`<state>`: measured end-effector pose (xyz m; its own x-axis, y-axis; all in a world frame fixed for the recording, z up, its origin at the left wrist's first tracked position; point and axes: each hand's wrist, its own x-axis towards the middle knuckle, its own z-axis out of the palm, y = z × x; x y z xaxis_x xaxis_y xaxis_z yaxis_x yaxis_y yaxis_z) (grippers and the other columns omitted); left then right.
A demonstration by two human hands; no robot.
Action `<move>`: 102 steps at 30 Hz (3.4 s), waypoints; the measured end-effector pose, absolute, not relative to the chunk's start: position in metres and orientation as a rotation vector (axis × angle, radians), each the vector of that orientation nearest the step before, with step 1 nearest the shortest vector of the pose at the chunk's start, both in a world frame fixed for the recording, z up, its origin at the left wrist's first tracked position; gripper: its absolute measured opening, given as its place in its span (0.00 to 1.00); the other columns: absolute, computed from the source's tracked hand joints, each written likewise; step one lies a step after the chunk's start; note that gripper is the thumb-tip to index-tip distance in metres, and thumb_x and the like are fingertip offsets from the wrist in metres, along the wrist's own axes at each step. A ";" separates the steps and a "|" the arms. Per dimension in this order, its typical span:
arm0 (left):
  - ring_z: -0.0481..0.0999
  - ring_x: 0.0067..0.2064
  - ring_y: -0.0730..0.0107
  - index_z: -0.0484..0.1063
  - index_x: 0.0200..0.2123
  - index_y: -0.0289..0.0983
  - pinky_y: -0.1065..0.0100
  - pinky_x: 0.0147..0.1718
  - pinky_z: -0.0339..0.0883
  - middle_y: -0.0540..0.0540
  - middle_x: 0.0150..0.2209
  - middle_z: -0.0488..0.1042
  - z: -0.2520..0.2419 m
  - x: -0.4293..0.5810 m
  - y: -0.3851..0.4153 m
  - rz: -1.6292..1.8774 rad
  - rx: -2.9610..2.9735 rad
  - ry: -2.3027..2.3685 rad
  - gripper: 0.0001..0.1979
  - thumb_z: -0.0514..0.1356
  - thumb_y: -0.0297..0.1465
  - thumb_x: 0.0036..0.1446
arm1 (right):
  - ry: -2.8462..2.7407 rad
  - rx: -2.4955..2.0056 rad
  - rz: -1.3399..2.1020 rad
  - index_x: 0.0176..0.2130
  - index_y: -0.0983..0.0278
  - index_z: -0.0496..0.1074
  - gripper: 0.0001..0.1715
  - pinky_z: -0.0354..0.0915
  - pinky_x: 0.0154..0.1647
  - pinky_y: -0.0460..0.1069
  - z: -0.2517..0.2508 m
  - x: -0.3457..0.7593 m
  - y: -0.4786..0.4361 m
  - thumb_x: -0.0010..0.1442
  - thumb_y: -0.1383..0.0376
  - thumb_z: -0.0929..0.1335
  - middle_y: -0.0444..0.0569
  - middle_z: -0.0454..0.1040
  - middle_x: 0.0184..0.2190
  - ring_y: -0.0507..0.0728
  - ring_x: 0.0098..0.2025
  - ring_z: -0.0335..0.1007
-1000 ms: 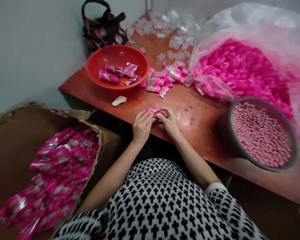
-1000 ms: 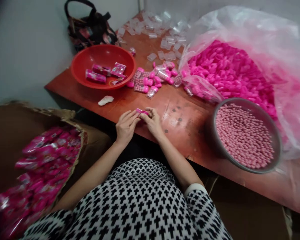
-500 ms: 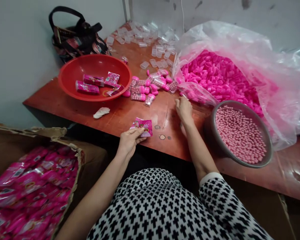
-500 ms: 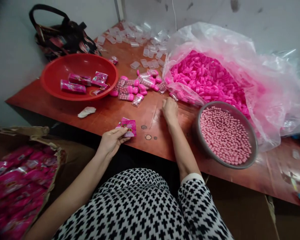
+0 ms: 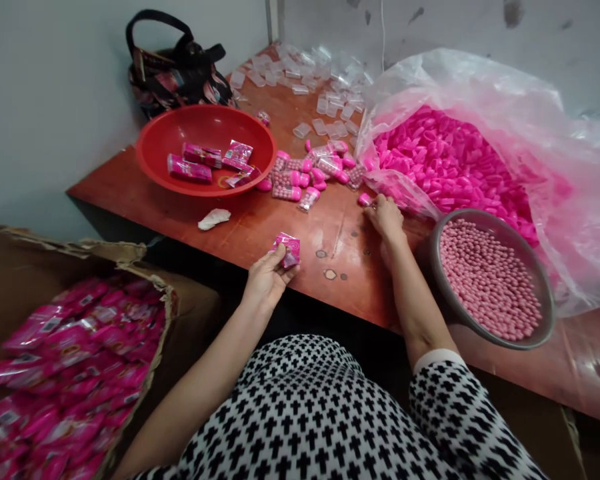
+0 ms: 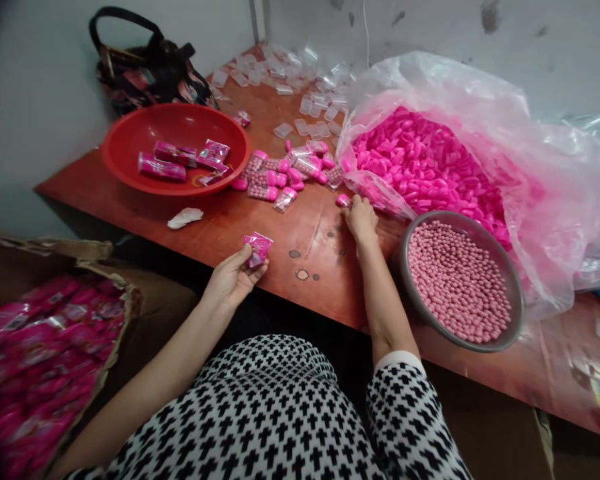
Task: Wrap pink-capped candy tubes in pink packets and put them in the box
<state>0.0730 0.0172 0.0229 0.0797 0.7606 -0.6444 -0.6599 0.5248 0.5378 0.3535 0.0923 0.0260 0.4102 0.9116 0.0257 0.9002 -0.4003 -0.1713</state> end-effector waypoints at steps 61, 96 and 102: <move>0.68 0.19 0.78 0.72 0.20 0.29 0.75 0.17 0.61 0.48 0.19 0.71 0.021 0.084 -0.006 1.009 0.495 0.875 0.18 0.73 0.37 0.35 | -0.815 -1.086 1.493 0.42 0.59 0.63 0.24 0.72 0.24 0.44 0.004 0.199 -0.051 0.51 0.54 0.73 0.39 0.76 0.27 0.49 0.23 0.74; 0.59 0.64 0.54 0.78 0.42 0.47 0.44 0.64 0.35 0.49 0.53 0.74 -0.037 0.048 0.021 1.059 1.906 1.704 0.12 0.59 0.39 0.57 | -1.140 -1.338 1.280 0.36 0.62 0.68 0.17 0.67 0.26 0.43 0.001 0.202 0.005 0.53 0.53 0.71 0.42 0.75 0.30 0.49 0.29 0.71; 0.60 0.63 0.55 0.79 0.40 0.45 0.43 0.64 0.34 0.48 0.50 0.76 -0.031 0.053 0.021 1.086 1.868 1.713 0.11 0.57 0.36 0.59 | -1.142 -1.330 1.216 0.38 0.62 0.69 0.18 0.68 0.28 0.44 -0.002 0.198 0.010 0.53 0.53 0.70 0.42 0.73 0.32 0.49 0.29 0.70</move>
